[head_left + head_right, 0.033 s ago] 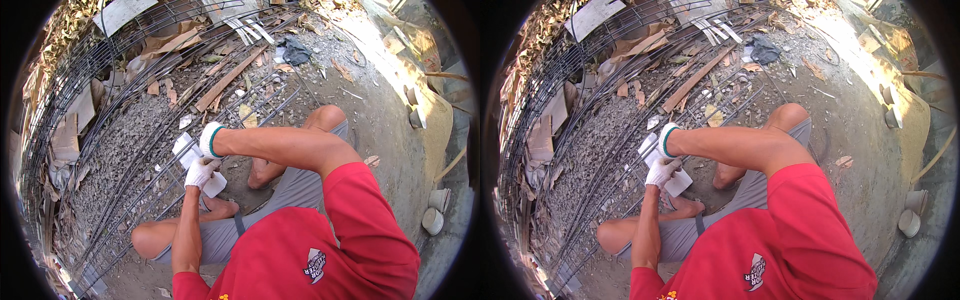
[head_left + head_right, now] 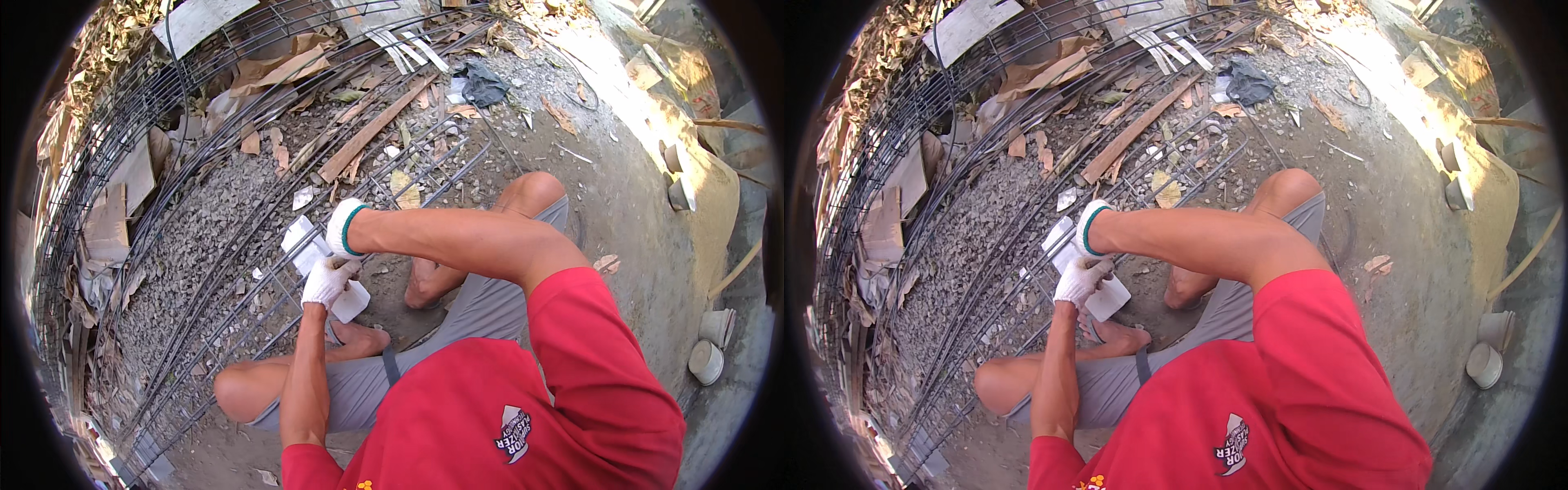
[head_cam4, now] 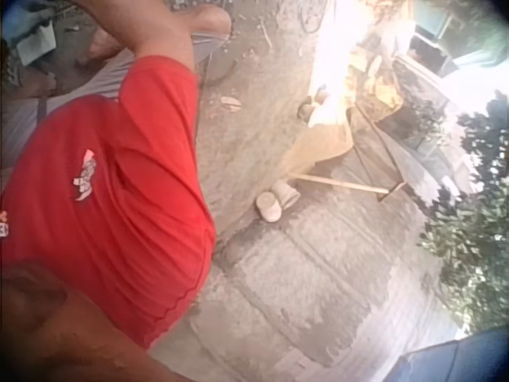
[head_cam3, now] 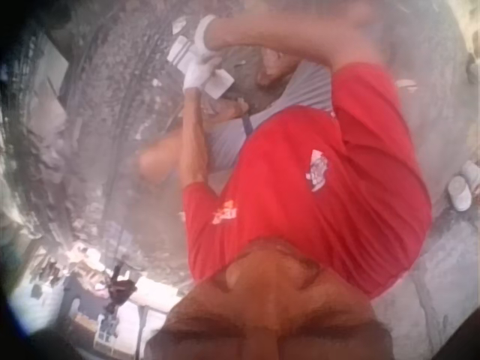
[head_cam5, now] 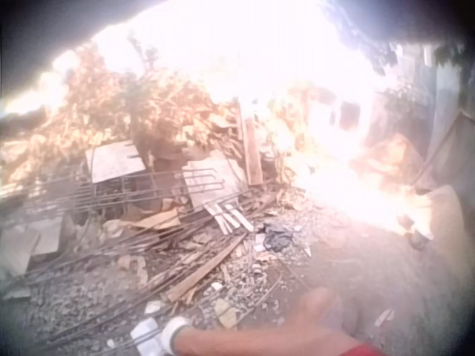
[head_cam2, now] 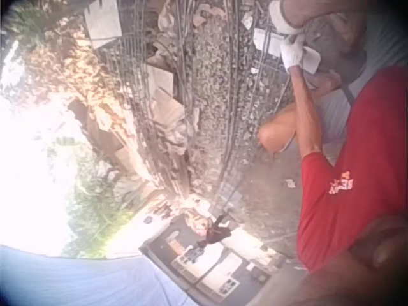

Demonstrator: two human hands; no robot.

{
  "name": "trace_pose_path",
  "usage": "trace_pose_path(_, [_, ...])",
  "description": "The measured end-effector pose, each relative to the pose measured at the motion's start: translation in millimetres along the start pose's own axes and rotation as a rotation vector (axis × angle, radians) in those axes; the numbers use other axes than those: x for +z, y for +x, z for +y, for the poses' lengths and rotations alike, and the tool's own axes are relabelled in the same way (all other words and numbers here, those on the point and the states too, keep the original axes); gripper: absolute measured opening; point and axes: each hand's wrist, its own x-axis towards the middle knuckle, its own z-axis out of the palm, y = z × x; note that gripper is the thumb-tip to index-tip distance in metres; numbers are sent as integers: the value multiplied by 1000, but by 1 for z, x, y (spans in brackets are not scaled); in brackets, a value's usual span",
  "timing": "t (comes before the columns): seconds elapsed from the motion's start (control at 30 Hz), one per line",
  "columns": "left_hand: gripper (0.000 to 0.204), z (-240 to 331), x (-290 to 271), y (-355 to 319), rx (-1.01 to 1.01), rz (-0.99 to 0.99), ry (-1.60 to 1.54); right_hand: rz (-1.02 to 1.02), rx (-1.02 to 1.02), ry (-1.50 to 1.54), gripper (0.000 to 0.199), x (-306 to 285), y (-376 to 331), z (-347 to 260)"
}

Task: The person sits on the ground and ties a grid of steel rebar using wire and pliers. They repeatedly pick up wire, wrap it around the intersections of the rebar, and twist it tight with pliers to secure the mesh structure.

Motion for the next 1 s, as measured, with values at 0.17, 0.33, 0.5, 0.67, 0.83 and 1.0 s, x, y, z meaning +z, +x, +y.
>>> trace_pose_path(0.17, [28,-3,-2,0,8,-3,-10,-124,178,234,42,1,-4,0])
trace_pose_path(0.33, [29,-7,-1,3,9,-7,-31,-31,410,591,46,13,-30,-11])
trace_pose_path(0.5, [29,-10,-3,6,21,-47,-3,143,567,789,43,53,-33,-13])
trace_pose_path(0.67, [35,-14,-1,6,56,-28,-36,415,680,1538,37,92,-53,-34])
trace_pose_path(0.83, [36,-15,-3,6,19,-14,-44,684,714,1844,22,121,-51,-62])
trace_pose_path(1.0, [33,-6,-1,3,1,-35,-69,360,814,2269,20,106,-77,-65])
